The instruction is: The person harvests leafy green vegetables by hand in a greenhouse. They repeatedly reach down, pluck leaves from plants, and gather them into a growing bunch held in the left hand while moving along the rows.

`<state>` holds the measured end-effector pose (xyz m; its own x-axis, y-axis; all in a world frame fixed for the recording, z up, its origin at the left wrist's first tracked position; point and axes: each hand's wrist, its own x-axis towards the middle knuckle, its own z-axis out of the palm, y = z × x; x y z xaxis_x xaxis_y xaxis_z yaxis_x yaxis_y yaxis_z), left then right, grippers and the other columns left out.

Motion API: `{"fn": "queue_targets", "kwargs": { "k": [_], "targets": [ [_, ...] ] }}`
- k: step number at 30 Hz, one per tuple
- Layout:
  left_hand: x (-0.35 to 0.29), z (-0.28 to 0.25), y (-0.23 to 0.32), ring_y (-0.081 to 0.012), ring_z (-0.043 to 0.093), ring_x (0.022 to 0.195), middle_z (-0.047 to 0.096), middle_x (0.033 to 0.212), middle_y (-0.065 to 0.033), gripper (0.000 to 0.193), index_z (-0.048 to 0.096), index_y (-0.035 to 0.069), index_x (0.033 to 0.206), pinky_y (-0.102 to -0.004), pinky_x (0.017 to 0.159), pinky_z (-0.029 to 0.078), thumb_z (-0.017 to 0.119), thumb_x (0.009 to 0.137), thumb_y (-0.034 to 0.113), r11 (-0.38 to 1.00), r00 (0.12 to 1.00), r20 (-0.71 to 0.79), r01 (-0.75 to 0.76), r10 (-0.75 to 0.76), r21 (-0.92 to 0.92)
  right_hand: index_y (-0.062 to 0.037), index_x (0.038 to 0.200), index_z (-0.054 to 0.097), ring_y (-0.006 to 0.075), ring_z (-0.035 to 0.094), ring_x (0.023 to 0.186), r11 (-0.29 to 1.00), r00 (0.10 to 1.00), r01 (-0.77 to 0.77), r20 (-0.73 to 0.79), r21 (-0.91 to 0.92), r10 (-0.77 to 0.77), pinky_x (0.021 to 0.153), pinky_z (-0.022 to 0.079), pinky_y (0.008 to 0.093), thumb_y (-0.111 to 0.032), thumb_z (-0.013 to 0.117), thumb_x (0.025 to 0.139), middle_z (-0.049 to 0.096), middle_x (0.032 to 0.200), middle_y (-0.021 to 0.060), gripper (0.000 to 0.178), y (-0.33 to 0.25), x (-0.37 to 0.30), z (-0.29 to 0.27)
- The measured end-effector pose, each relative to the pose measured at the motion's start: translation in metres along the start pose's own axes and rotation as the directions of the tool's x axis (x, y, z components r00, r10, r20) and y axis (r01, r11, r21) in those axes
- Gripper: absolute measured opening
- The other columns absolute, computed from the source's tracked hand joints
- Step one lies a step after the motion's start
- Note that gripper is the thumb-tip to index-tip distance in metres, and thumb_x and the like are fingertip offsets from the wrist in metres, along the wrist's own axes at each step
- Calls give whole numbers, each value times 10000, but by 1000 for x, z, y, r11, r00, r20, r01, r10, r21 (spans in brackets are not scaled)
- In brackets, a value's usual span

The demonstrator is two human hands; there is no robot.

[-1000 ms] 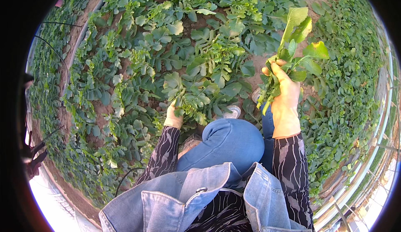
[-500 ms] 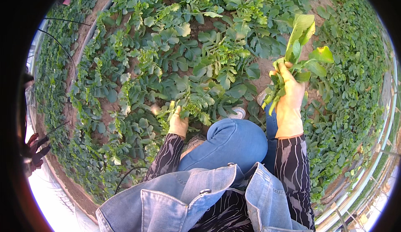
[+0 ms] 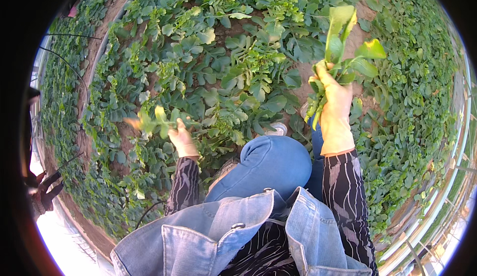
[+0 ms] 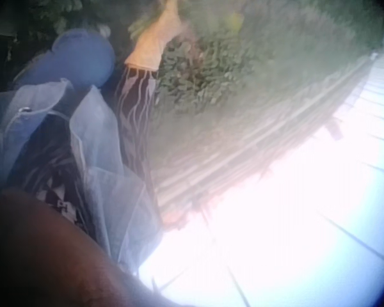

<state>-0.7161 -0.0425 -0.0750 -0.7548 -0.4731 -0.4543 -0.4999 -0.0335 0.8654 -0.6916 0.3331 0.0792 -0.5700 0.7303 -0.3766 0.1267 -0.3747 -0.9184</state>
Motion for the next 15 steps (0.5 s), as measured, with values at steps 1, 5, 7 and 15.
{"fn": "queue_targets", "kwargs": {
  "k": [1,5,7,15],
  "targets": [
    [3,4,17,-201,681,833,649,964,-116,196,531,-23,1126,-343,705,601,495,995,118,993,993,65,-95,100,-71,-10,977,642,165,649,716,997,1000,-18,22,-69,19,629,564,279,0,704,835,660,917,72,155,-1,-2,0],
    [-15,57,86,-196,672,812,663,971,-120,315,502,-56,1218,-299,686,544,549,967,128,979,840,503,-190,204,-80,-4,1012,644,187,659,736,983,964,-176,214,59,160,649,575,288,33,703,819,665,903,78,205,7,-9,6],
    [-39,95,117,-182,671,820,676,987,-145,399,515,-74,1236,-297,719,540,590,945,188,917,669,688,-398,280,14,0,1015,641,194,669,762,933,927,-348,186,94,327,672,580,289,37,720,803,668,912,85,229,12,-10,7],
    [-115,200,161,-386,644,829,664,866,-202,320,606,17,1068,-454,747,522,602,822,222,247,17,996,-969,86,-5,-16,1017,674,192,663,795,854,920,-366,280,370,273,695,536,305,-23,748,799,685,943,72,230,23,3,18]
  ]
}}
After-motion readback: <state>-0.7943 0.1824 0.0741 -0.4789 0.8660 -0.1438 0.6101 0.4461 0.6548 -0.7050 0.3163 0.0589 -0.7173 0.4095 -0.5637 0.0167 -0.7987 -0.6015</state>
